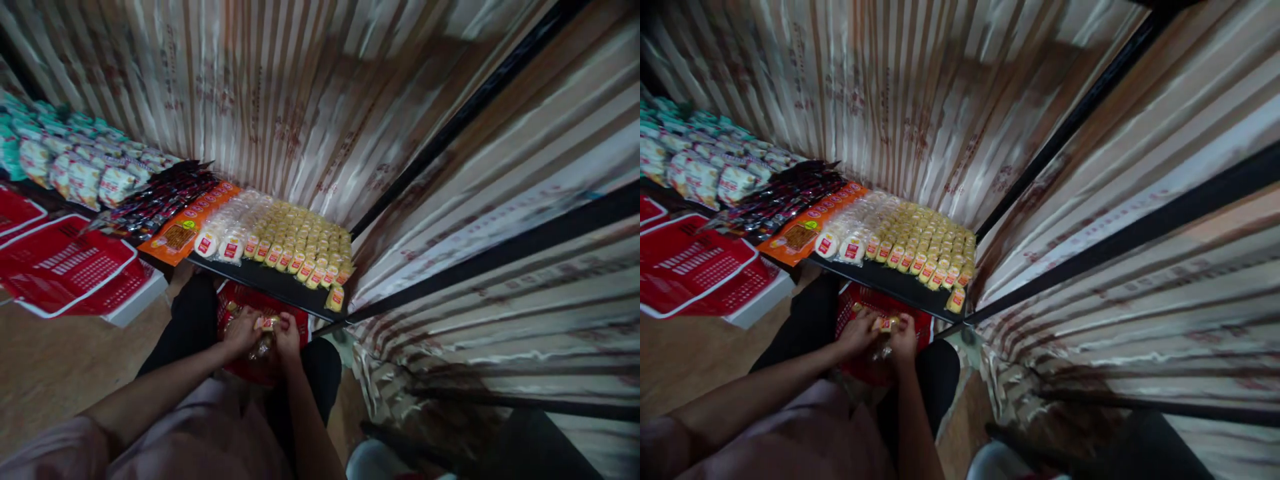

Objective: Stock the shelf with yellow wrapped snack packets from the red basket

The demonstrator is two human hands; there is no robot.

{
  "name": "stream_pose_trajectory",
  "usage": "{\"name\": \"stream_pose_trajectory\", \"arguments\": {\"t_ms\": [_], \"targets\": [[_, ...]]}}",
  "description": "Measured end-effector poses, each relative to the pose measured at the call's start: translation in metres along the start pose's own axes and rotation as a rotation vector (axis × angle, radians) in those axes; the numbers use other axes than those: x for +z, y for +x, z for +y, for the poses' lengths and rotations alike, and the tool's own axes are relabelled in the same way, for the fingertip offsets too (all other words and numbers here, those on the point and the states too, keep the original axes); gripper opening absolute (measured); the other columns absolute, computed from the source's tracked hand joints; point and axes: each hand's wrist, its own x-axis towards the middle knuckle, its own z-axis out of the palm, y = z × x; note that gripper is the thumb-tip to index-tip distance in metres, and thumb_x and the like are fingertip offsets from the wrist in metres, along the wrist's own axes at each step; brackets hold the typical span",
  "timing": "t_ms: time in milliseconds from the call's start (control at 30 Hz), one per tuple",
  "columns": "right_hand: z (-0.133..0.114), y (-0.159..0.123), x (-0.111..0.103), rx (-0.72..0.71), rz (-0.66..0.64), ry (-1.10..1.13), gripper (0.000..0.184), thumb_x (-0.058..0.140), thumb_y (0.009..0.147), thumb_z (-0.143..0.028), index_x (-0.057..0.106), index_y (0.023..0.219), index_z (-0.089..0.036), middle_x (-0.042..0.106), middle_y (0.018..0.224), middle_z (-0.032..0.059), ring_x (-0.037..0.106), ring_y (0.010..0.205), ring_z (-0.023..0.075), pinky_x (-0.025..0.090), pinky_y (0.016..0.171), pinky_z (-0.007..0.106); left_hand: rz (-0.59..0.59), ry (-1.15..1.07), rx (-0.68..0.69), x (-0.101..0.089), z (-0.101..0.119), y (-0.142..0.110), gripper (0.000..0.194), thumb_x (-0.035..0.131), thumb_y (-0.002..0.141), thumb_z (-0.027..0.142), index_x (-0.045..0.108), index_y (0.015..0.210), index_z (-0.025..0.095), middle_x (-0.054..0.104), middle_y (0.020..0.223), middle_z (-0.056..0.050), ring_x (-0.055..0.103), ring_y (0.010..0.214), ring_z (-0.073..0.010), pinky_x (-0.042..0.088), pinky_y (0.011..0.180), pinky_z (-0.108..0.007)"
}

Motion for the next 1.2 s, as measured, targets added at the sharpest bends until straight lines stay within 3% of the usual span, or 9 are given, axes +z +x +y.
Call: {"name": "stream_pose_trajectory", "arguments": {"t_ms": [133,267,467,600,767,1000,1200], "targets": [[-0.028,-0.014,-0.011,0.046,0.017,0.286,0.05,0.054,0.07,-0.037,0.045,0.116,-0.021,0.06,0.079,-0.0009,0.055,0.053,0.0094,0.045,0.05,0.022,0.189,-0.261,0.029,-0.017,0.011,-0.01,0.039,0.046,0.08,0.02,0.051,0.118,0.011,0.054,0.115,-0.013,0.053,0.107,-0.0195,0.04,0.095,-0.033],[-0.05,-0.03,-0.014,0.051,0.005,0.498,0.06,0.064,0.062,-0.037,0.046,0.118,-0.024,0.057,0.078,-0.0032,0.051,0.051,0.0075,0.043,0.048,0.02,0.144,-0.583,0.013,-0.029,0.018,-0.019,0.038,0.045,0.081,0.022,0.05,0.116,0.01,0.06,0.101,-0.011,0.059,0.092,-0.0178,0.047,0.082,-0.031],[-0.062,-0.04,-0.01,0.114,-0.015,0.485,0.054,0.067,0.06,-0.039,0.053,0.109,-0.021,0.061,0.078,-0.0012,0.055,0.053,0.0088,0.042,0.047,0.02,0.112,-0.849,-0.137,-0.045,0.021,-0.021,0.035,0.047,0.077,0.021,0.05,0.111,0.012,0.061,0.085,-0.003,0.058,0.058,-0.01,0.045,0.051,-0.02],[-0.061,-0.037,-0.006,0.101,-0.126,0.282,0.04,0.066,0.061,-0.041,0.059,0.093,-0.019,0.061,0.065,-0.0016,0.058,0.056,0.012,0.043,0.051,0.021,0.139,-0.743,-0.101,-0.056,0.011,-0.012,0.028,0.048,0.078,0.024,0.056,0.103,0.014,0.064,0.086,-0.004,0.06,0.062,-0.0118,0.047,0.055,-0.022],[-0.058,-0.025,0.003,-0.042,-0.237,0.081,0.026,0.064,0.063,-0.041,0.065,0.08,-0.021,0.067,0.073,0.0015,0.062,0.069,0.0172,0.048,0.061,0.026,0.206,-0.47,0.009,-0.066,-0.005,0.005,0.026,0.051,0.077,0.023,0.063,0.099,0.018,0.067,0.091,-0.003,0.06,0.078,-0.0137,0.047,0.072,-0.024],[-0.078,-0.006,0.022,-0.248,-0.19,-0.07,0.025,0.06,0.067,-0.034,0.066,0.088,-0.022,0.068,0.078,0.0009,0.06,0.068,0.0151,0.048,0.068,0.027,0.215,-0.329,0.183,-0.09,-0.001,0.024,0.03,0.048,0.079,0.026,0.065,0.102,0.02,0.063,0.09,-0.003,0.058,0.077,-0.0135,0.045,0.072,-0.023],[-0.104,0.016,0.038,-0.294,-0.109,-0.054,0.024,0.056,0.068,-0.036,0.063,0.084,-0.02,0.065,0.074,0.0002,0.057,0.061,0.0134,0.047,0.064,0.026,0.249,-0.36,0.253,-0.112,0.01,0.047,0.035,0.048,0.078,0.023,0.059,0.111,0.018,0.062,0.101,-0.005,0.058,0.079,-0.013,0.046,0.076,-0.025]]}}
